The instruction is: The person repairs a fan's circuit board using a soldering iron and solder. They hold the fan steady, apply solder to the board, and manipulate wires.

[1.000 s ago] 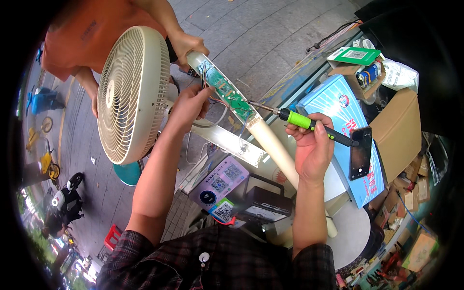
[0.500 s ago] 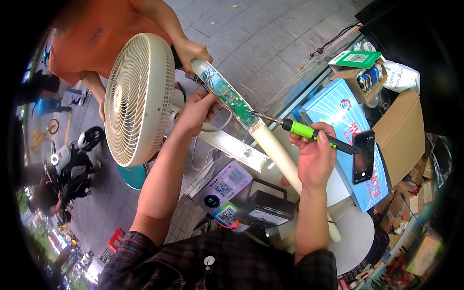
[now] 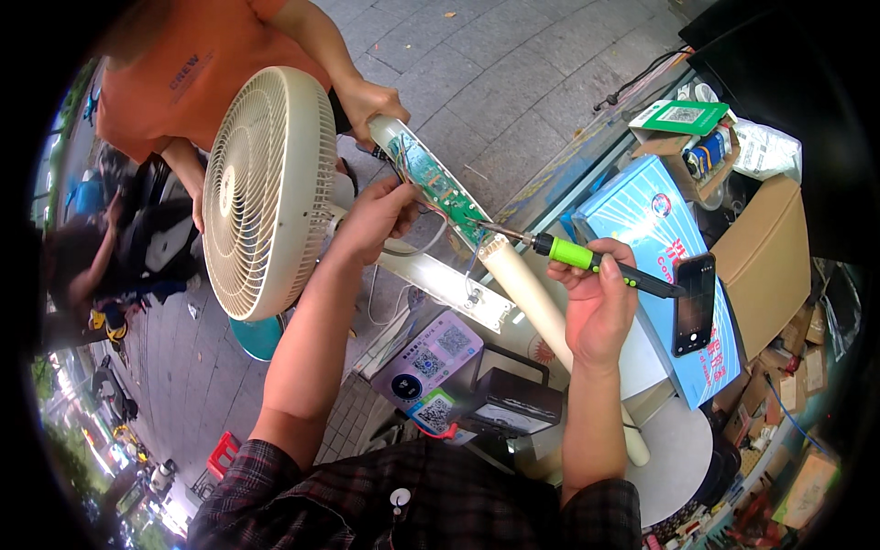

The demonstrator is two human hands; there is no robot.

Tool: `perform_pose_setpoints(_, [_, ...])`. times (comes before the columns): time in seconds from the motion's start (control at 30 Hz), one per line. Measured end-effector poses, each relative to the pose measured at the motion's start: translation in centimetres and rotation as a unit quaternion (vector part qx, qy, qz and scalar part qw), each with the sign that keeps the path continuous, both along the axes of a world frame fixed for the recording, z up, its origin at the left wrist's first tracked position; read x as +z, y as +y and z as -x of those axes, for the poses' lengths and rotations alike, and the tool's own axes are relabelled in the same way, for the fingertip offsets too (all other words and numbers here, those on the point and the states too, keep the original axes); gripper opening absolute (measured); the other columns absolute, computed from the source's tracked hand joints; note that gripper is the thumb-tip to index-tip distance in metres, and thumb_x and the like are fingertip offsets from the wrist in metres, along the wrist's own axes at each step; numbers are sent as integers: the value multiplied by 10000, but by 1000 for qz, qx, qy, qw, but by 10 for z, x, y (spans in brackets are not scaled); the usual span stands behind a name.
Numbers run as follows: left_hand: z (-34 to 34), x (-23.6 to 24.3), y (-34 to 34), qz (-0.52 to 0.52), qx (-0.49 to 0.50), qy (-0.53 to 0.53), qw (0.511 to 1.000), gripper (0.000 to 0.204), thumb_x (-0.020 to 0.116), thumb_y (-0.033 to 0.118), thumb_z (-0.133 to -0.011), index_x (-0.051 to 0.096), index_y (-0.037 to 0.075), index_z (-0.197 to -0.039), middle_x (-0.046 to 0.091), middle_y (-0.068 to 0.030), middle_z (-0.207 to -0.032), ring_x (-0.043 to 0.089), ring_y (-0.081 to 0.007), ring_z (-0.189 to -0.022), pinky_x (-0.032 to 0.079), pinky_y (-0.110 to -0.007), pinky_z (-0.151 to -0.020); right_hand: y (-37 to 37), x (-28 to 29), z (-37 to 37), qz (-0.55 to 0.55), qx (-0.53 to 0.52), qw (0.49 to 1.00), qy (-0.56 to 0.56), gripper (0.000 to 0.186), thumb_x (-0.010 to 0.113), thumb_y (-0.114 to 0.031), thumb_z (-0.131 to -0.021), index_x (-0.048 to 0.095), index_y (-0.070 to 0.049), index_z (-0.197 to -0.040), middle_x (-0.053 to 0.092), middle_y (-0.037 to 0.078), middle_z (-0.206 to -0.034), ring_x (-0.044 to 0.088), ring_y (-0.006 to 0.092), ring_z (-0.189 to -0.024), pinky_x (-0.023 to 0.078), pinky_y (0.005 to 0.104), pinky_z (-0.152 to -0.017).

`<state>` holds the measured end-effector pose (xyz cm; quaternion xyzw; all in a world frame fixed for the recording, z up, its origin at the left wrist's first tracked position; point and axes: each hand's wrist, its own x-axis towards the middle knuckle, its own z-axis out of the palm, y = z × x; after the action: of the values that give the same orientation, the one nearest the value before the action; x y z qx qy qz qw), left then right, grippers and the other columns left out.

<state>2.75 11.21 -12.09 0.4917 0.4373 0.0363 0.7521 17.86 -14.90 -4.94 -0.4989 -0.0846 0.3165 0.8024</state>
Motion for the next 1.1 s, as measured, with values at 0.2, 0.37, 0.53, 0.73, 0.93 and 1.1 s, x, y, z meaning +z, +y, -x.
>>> perform_pose_setpoints(0.2, [-5, -3, 0, -58, 73, 25, 995, 230, 595, 288, -990, 624, 60, -974, 533, 15, -721, 471, -85, -559, 345, -239, -509, -1, 0, 1, -2, -3, 1000, 3, 297, 516, -238, -1025, 529, 0, -1202, 606, 118, -864, 677, 269, -857, 586, 416, -825])
perform_pose_setpoints(0.37, [-6, -5, -4, -83, 68, 20, 994, 267, 619, 317, -986, 645, 54, -1024, 537, 19, -733, 468, -75, -568, 354, -235, -517, -4, -5, -3, -17, 4, 1000, 13, 290, 503, -229, -1028, 530, 1, -1202, 606, 120, -870, 678, 272, -866, 587, 420, -826])
perform_pose_setpoints(0.53, [-7, -2, -6, -49, 15, -3, 999, 315, 661, 333, -956, 642, 25, -1018, 617, -28, -781, 521, -96, -574, 414, -267, -525, -5, -6, -5, -14, 4, 1000, 6, 286, 483, -230, -1038, 528, 0, -1202, 605, 117, -867, 684, 277, -865, 588, 419, -827])
perform_pose_setpoints(0.73, [-10, 1, -4, 47, 49, -4, 998, 263, 703, 338, -954, 625, 91, -1000, 580, 27, -793, 480, -70, -585, 357, -230, -518, -4, -5, -4, -14, 5, 1000, -5, 286, 477, -234, -1042, 530, 2, -1196, 605, 117, -869, 685, 277, -870, 588, 417, -826])
perform_pose_setpoints(0.93, [-12, -4, -3, 57, 42, -12, 997, 349, 679, 363, -956, 616, 38, -1067, 618, -28, -873, 541, -97, -599, 409, -255, -522, 0, -10, -5, -2, 9, 1000, -10, 286, 477, -230, -1044, 529, 6, -1198, 615, 126, -886, 689, 274, -874, 588, 409, -831])
perform_pose_setpoints(1.1, [2, 16, -18, 10, 97, -35, 995, 407, 677, 321, -968, 607, 2, -1211, 627, -43, -1021, 516, -92, -620, 377, -234, -530, 5, -4, -8, 9, 13, 999, -45, 327, 484, -245, -1053, 525, 26, -1232, 652, 154, -950, 701, 273, -898, 592, 402, -832])
